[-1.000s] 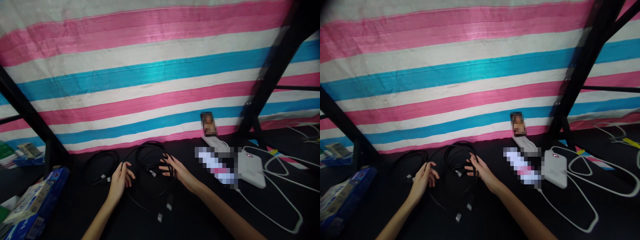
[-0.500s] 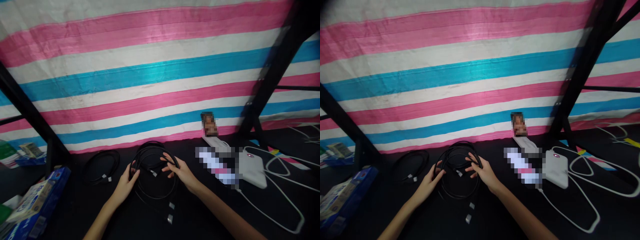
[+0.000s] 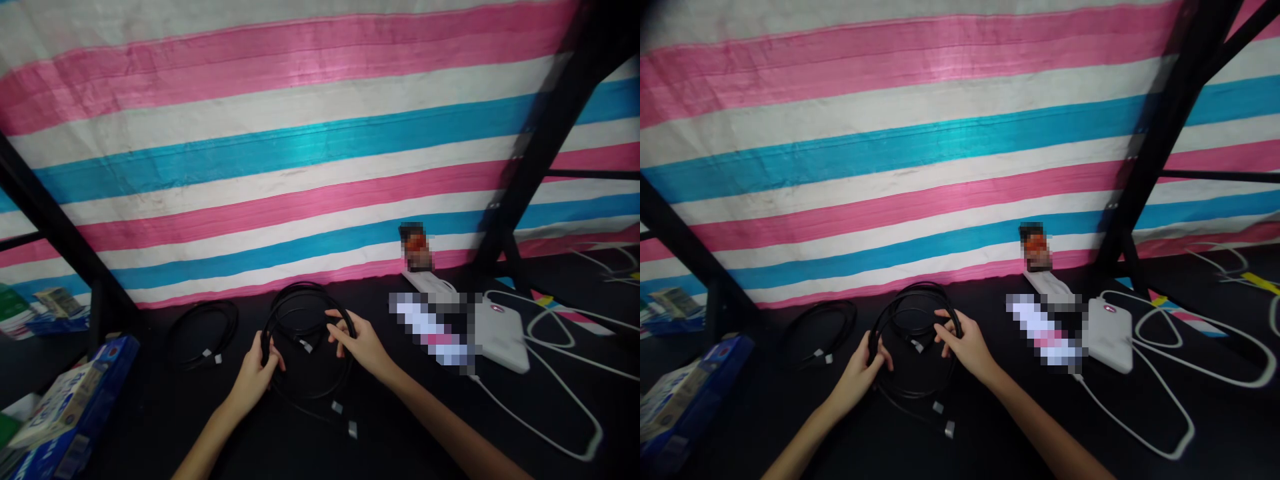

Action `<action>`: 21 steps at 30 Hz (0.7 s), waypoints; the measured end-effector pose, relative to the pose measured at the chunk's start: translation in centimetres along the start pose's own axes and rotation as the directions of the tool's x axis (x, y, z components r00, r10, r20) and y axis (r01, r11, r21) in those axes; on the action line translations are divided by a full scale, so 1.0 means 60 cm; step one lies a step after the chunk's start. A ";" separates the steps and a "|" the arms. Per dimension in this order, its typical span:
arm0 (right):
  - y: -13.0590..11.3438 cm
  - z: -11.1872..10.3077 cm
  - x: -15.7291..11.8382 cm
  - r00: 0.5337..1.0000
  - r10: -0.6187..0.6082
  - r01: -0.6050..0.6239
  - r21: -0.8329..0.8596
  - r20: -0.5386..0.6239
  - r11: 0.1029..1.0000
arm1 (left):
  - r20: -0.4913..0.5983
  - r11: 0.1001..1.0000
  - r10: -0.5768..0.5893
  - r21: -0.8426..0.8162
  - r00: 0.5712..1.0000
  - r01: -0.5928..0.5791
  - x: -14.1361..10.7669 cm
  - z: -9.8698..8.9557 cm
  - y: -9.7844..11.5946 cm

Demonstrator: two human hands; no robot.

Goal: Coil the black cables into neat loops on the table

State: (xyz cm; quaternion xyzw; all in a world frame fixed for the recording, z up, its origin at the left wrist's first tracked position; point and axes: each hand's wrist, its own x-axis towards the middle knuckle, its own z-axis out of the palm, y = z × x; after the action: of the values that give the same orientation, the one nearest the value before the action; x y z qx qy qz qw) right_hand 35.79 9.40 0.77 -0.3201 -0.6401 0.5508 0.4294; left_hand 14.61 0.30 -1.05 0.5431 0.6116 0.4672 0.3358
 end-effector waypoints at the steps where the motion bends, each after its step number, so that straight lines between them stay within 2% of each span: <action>1: -0.001 0.001 -0.001 1.000 -0.008 0.008 -0.005 -0.001 1.000 | -0.013 1.000 0.010 -0.008 1.000 -0.010 -0.001 0.001 0.002; 4: -0.003 0.004 -0.003 1.000 -0.007 0.007 -0.009 0.003 1.000 | -0.055 0.998 0.001 -0.059 0.998 -0.004 -0.003 0.006 0.010; 7: -0.007 0.005 -0.005 0.999 0.036 -0.035 -0.033 0.027 0.999 | -0.037 0.986 -0.087 -0.144 0.995 0.081 -0.006 0.009 0.022; 9: -0.010 0.006 -0.006 0.995 0.075 -0.071 -0.060 0.067 0.996 | -0.013 0.974 -0.130 -0.190 0.991 0.125 -0.007 0.008 0.029; 12: -0.016 0.005 -0.007 0.980 0.145 -0.138 -0.062 0.139 0.989 | -0.042 0.958 -0.170 -0.241 0.984 0.156 -0.006 0.005 0.036; 16: -0.016 0.003 -0.010 0.967 0.148 -0.135 -0.076 0.205 0.988 | -0.082 0.935 -0.215 -0.304 0.973 0.181 -0.004 0.001 0.035; 21: -0.002 0.006 -0.013 0.943 0.181 -0.165 -0.082 0.280 0.983 | -0.065 0.903 -0.251 -0.376 0.966 0.210 -0.003 -0.003 0.034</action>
State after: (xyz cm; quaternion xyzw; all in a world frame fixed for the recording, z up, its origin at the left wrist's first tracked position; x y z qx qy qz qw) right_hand 35.82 8.51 0.72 -0.3041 -0.6806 0.6083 0.2727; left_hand 15.18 0.00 0.92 0.3678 0.5915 0.5594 0.4493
